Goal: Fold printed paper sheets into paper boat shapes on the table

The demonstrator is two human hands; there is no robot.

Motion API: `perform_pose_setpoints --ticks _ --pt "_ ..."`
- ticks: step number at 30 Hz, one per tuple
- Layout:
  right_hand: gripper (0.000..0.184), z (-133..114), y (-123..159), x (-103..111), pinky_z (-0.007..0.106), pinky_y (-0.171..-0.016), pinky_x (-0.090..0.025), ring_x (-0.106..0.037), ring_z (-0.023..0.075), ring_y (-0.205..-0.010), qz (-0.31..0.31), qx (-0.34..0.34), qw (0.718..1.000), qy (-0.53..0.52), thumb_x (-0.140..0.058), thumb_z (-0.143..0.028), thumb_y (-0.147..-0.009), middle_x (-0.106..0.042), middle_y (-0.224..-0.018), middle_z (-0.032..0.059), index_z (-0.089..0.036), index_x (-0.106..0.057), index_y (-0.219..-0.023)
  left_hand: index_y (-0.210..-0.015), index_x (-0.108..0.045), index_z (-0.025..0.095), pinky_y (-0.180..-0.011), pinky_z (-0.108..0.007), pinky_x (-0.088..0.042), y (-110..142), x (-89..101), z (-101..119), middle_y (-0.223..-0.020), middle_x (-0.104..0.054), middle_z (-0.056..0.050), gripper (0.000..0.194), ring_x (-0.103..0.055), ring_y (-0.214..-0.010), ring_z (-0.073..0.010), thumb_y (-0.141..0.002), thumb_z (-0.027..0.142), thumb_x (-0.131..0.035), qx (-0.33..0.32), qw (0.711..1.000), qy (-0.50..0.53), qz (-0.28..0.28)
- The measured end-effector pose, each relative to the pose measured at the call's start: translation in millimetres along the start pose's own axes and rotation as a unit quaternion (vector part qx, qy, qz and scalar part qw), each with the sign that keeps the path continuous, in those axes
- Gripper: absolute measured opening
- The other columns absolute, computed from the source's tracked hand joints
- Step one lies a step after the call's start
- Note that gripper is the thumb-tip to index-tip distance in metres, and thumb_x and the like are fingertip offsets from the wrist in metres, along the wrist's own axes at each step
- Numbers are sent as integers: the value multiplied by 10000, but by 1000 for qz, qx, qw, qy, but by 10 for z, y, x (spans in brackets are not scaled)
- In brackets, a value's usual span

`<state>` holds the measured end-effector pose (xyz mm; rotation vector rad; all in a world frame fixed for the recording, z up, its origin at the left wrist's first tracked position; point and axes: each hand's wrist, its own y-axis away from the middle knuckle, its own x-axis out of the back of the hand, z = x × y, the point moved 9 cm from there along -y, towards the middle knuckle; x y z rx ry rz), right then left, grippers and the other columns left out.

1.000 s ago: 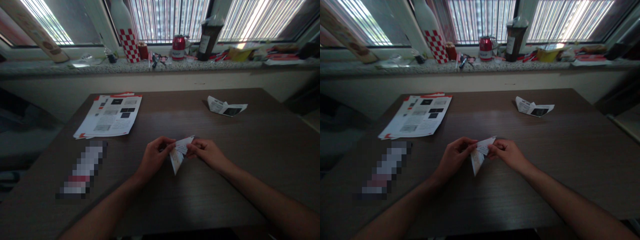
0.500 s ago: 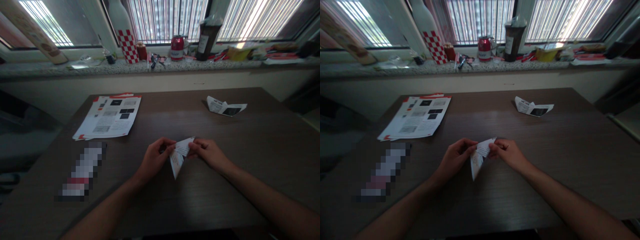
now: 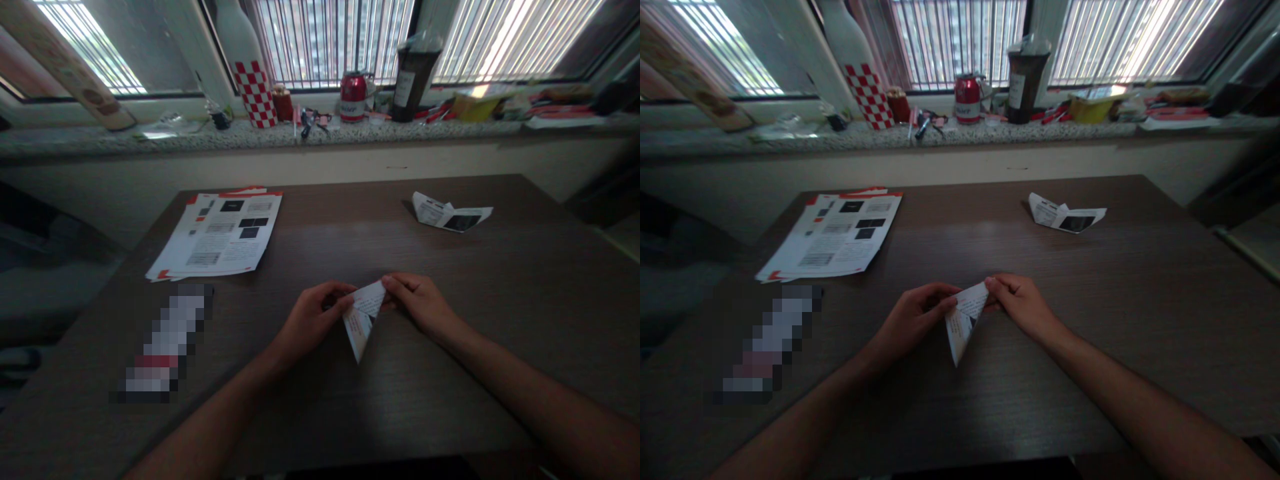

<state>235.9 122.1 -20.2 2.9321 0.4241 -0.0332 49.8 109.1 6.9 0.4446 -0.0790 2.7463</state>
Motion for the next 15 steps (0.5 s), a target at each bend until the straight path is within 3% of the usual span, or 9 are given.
perform_pose_setpoints --ticks 7,15 --pt "472 53 2 -112 303 -674 -625 -754 182 -725 -48 -27 998 13 -760 -638 -863 -779 -825 65 -175 -763 -958 -1115 -760 190 -752 -282 -542 30 70 -16 -990 -777 -39 191 -709 -851 -179 -988 303 -675 6 999 12 50" --pt "446 -14 25 -135 313 -691 -626 -754 184 -705 -61 -3 995 83 -732 -640 -877 -782 -781 64 -197 -774 -836 -1101 -765 191 -776 -303 -561 16 39 -24 -986 -791 -53 190 -731 -873 -194 -980 320 -696 5 998 43 35"
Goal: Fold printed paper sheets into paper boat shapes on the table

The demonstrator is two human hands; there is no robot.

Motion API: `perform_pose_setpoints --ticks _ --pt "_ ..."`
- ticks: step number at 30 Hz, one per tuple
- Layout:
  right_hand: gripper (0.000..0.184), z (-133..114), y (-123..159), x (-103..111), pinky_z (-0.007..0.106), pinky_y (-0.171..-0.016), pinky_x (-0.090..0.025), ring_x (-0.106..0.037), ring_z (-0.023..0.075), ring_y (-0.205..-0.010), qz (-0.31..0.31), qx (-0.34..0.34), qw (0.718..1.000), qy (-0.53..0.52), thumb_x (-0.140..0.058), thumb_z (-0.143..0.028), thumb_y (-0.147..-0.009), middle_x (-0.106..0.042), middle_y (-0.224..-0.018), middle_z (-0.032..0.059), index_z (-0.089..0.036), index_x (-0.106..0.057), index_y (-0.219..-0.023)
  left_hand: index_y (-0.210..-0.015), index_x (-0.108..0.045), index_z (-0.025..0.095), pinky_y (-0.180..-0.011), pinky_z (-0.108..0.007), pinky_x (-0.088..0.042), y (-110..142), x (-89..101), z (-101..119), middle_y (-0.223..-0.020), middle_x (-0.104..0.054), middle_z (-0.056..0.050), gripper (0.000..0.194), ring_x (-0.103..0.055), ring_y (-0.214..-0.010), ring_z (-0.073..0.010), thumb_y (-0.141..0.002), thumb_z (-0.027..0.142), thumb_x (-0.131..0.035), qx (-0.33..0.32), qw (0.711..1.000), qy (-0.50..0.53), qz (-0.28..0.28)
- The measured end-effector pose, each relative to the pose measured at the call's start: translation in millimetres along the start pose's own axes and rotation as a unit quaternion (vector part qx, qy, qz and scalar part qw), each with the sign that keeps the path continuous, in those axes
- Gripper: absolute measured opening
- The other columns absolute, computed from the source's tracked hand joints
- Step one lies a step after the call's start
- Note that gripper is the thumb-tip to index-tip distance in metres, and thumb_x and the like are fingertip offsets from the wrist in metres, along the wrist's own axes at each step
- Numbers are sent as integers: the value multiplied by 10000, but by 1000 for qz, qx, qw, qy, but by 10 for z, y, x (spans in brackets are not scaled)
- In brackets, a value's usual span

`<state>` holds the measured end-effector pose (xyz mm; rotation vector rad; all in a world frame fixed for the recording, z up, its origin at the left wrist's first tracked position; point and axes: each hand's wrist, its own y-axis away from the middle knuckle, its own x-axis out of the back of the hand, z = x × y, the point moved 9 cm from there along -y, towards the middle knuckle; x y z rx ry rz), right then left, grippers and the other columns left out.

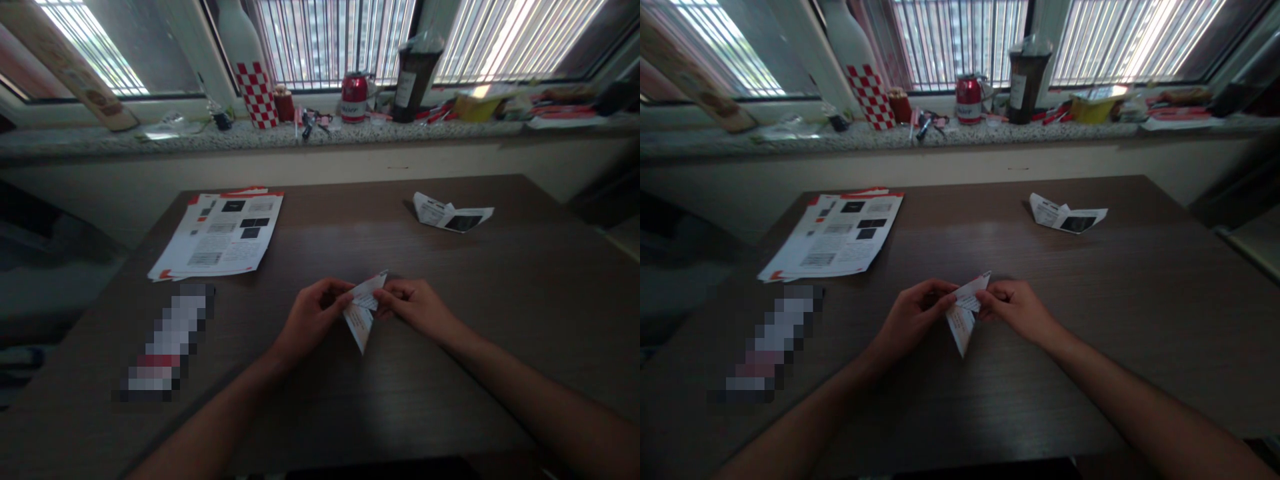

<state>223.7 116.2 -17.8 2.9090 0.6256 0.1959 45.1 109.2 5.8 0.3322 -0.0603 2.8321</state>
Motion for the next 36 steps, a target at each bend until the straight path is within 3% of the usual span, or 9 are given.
perform_pose_setpoints --ticks 6,15,27,30,36 --pt "435 -46 3 62 301 -638 -606 -737 183 -653 13 3 998 57 -714 -621 -898 -773 -738 65 -197 -770 -822 -1097 -764 183 -799 -312 -581 3 -19 22 -998 -800 -56 181 -745 -882 -197 -967 297 -711 0 1000 16 -10" --pt "414 58 21 -93 355 -766 -638 -768 214 -836 -35 -19 999 -27 -753 -594 -883 -805 -950 85 -195 -799 -983 -1130 -760 196 -802 -334 -603 22 54 47 -1050 -798 -61 203 -752 -893 -212 -983 312 -681 14 999 -11 30" --pt "327 1 15 -10 311 -642 -565 -708 187 -694 -12 6 999 45 -737 -516 -905 -763 -788 54 -198 -776 -841 -1094 -759 189 -833 -332 -588 -1 -13 -47 -991 -801 -53 196 -751 -894 -204 -975 338 -713 28 999 21 -21" --pt "316 -5 8 15 321 -682 -570 -715 193 -748 2 11 999 41 -730 -507 -914 -779 -857 67 -197 -788 -904 -1069 -757 187 -815 -334 -594 4 5 -22 -993 -800 -59 197 -753 -888 -208 -974 353 -711 24 999 22 2" --pt "352 71 -10 -84 355 -755 -597 -737 210 -830 -43 -13 999 -2 -732 -544 -903 -788 -944 75 -203 -790 -968 -1052 -747 193 -821 -334 -600 -1 111 -12 -1004 -789 -52 179 -753 -905 -209 -964 347 -718 13 998 18 62"
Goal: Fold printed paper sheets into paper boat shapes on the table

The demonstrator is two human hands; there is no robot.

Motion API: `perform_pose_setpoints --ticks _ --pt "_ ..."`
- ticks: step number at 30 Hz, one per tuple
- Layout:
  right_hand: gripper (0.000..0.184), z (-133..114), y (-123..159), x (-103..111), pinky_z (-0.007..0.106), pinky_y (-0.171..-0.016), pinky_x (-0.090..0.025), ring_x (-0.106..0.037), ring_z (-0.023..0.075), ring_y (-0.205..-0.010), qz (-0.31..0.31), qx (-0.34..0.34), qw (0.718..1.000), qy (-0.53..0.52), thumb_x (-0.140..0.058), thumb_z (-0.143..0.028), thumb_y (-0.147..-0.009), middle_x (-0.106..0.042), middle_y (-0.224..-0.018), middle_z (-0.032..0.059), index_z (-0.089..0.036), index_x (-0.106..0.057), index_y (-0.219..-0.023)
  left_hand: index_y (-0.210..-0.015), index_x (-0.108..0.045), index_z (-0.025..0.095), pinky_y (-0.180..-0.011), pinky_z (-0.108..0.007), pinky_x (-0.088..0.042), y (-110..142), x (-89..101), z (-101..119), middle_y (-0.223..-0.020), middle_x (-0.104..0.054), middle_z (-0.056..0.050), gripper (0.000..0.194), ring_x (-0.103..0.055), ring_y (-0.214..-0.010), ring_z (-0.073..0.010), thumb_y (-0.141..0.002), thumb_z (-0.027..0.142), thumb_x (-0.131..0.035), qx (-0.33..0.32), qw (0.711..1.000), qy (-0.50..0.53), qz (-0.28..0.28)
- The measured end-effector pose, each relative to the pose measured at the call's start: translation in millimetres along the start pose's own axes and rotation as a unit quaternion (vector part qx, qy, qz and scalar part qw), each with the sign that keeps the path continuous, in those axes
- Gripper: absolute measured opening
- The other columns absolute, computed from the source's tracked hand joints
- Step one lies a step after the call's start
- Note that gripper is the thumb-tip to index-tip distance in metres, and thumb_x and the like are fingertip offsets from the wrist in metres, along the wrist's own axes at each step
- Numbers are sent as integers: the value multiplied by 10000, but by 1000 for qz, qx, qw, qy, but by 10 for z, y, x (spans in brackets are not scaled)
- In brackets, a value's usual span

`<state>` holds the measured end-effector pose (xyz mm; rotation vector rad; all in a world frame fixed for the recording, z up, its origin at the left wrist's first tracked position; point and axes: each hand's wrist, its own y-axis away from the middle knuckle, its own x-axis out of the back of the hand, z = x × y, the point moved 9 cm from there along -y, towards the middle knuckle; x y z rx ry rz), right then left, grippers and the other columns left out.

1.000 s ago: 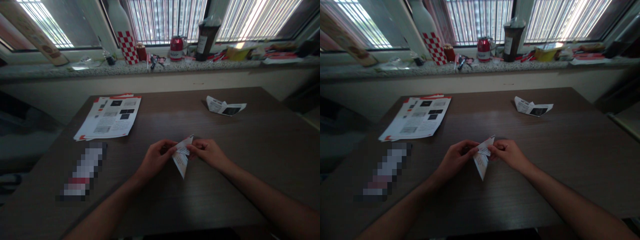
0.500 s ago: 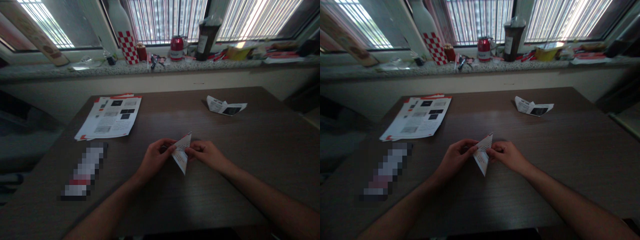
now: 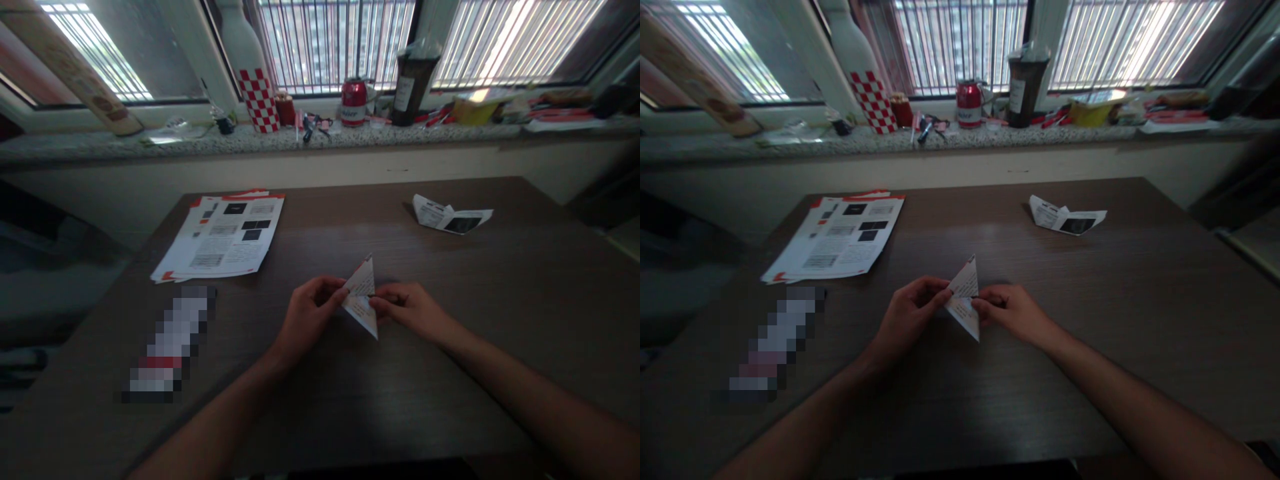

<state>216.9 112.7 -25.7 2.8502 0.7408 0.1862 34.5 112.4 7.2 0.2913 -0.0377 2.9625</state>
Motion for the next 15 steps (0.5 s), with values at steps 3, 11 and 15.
perform_pose_setpoints --ticks 3,11,15 --pt "346 -9 -9 34 347 -744 -584 -726 207 -821 22 15 1000 10 -711 -546 -915 -786 -929 66 -211 -786 -958 -1029 -732 191 -817 -336 -599 -13 -5 -15 -982 -779 -55 174 -747 -893 -208 -956 348 -721 -2 1000 1 -7" --pt "346 -131 7 119 322 -688 -512 -673 207 -782 66 49 990 113 -609 -515 -980 -749 -857 50 -213 -770 -929 -987 -661 178 -783 -309 -562 -8 -86 -25 -968 -715 -56 188 -702 -903 -204 -941 353 -711 14 998 -12 -64" --pt "352 -212 29 126 309 -642 -475 -646 198 -726 72 58 984 153 -595 -516 -987 -721 -793 38 -215 -755 -899 -974 -648 180 -785 -306 -553 -18 -86 -23 -965 -700 -51 172 -690 -913 -203 -936 334 -713 13 998 -4 -59"
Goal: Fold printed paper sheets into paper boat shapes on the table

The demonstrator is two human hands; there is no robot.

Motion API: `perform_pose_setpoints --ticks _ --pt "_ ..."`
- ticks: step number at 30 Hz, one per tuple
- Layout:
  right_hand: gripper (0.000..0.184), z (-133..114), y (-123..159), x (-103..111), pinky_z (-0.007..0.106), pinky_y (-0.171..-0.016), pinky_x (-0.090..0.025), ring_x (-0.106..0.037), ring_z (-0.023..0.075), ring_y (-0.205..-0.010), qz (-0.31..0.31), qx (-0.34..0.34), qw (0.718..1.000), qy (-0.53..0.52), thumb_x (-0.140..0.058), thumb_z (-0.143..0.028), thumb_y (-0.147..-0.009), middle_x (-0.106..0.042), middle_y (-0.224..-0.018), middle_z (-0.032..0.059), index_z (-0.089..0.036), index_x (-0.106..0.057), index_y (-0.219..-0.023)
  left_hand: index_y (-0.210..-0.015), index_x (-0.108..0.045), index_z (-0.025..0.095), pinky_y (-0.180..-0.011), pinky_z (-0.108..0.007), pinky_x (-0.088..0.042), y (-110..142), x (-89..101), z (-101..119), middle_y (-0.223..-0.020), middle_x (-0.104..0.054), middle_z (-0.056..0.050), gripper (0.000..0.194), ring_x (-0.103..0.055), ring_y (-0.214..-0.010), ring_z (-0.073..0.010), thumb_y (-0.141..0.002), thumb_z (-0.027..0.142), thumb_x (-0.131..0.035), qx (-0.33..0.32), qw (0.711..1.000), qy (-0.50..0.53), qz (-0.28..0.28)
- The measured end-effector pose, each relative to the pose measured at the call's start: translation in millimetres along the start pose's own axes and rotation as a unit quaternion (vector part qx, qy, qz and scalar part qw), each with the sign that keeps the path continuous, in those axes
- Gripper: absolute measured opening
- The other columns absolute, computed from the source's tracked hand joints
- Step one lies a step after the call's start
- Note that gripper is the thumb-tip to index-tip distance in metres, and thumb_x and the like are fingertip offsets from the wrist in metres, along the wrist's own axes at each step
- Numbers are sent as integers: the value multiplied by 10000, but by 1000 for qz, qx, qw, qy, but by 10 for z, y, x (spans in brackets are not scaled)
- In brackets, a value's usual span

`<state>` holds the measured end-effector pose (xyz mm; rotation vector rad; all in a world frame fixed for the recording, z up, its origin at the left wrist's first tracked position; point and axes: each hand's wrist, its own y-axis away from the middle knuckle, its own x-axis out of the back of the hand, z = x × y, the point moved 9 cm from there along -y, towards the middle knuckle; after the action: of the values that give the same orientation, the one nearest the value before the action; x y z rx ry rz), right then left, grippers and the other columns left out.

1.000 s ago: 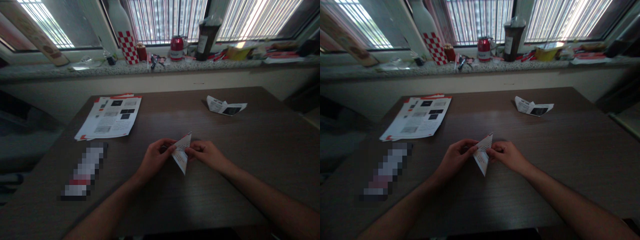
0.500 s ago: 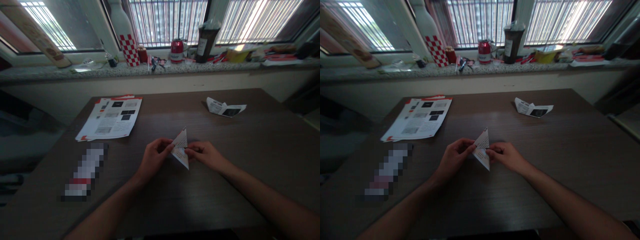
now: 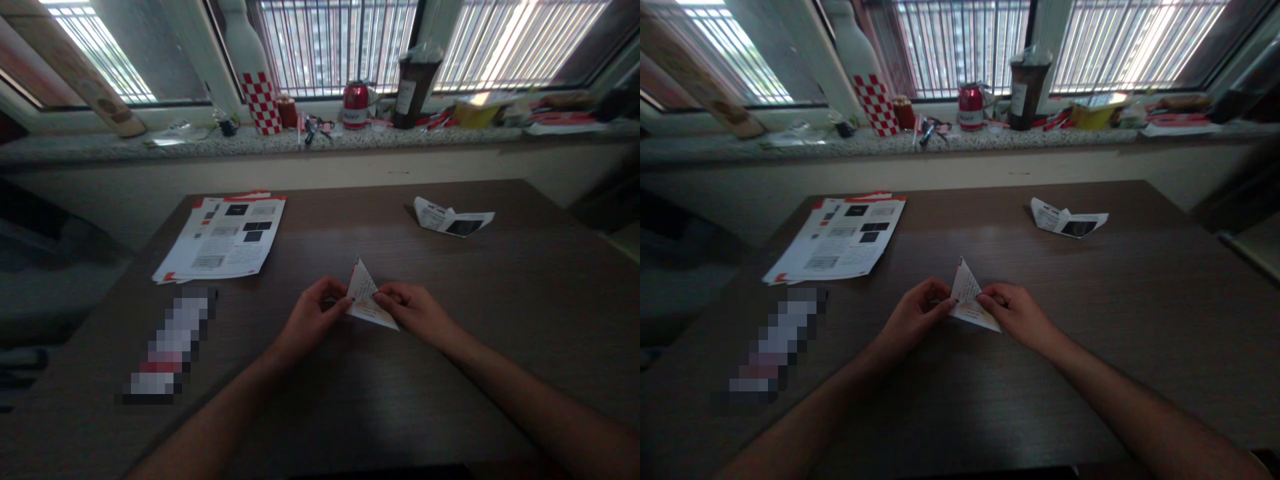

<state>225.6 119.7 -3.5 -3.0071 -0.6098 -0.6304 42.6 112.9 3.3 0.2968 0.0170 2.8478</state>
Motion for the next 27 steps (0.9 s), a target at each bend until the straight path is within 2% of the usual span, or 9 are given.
perform_pose_setpoints --ticks 4,10,16,21,24,27 --pt "326 -9 -3 20 310 -653 -481 -658 202 -751 4 1 1000 1 -605 -501 -982 -746 -831 37 -226 -771 -920 -981 -642 186 -785 -310 -560 -2 16 1 -995 -709 -57 185 -691 -916 -205 -936 353 -709 0 1000 -7 11" --pt "372 55 -2 -66 303 -599 -441 -627 186 -685 -40 -12 999 -27 -595 -525 -989 -739 -798 43 -213 -783 -918 -982 -639 187 -803 -307 -565 -4 90 13 -1008 -712 -57 173 -693 -933 -202 -959 353 -681 -12 999 -20 30" --pt "358 13 7 -34 296 -614 -432 -634 178 -702 -42 0 999 -7 -600 -501 -999 -741 -808 32 -206 -781 -909 -1012 -634 180 -812 -320 -560 -3 14 3 -998 -718 -59 174 -696 -918 -202 -947 329 -697 -16 1000 -8 -10" --pt "352 16 53 -102 282 -582 -412 -625 164 -673 -85 8 996 6 -610 -494 -995 -732 -783 23 -204 -773 -883 -1179 -634 175 -906 -353 -564 31 -36 70 -1150 -729 -102 273 -707 -1059 -231 -970 340 -690 -16 998 48 -28" --pt "333 17 82 -160 278 -588 -424 -634 163 -680 -102 10 995 17 -616 -471 -997 -737 -789 27 -199 -770 -881 -1113 -658 176 -865 -345 -573 28 -30 45 -1055 -741 -84 245 -718 -980 -224 -970 371 -699 -2 998 49 -29" --pt "305 3 77 -135 273 -605 -446 -652 164 -695 -85 10 996 19 -627 -452 -993 -746 -796 26 -200 -772 -902 -1012 -665 175 -804 -317 -564 16 1 15 -948 -736 -55 213 -707 -873 -199 -966 378 -712 6 999 39 -19"
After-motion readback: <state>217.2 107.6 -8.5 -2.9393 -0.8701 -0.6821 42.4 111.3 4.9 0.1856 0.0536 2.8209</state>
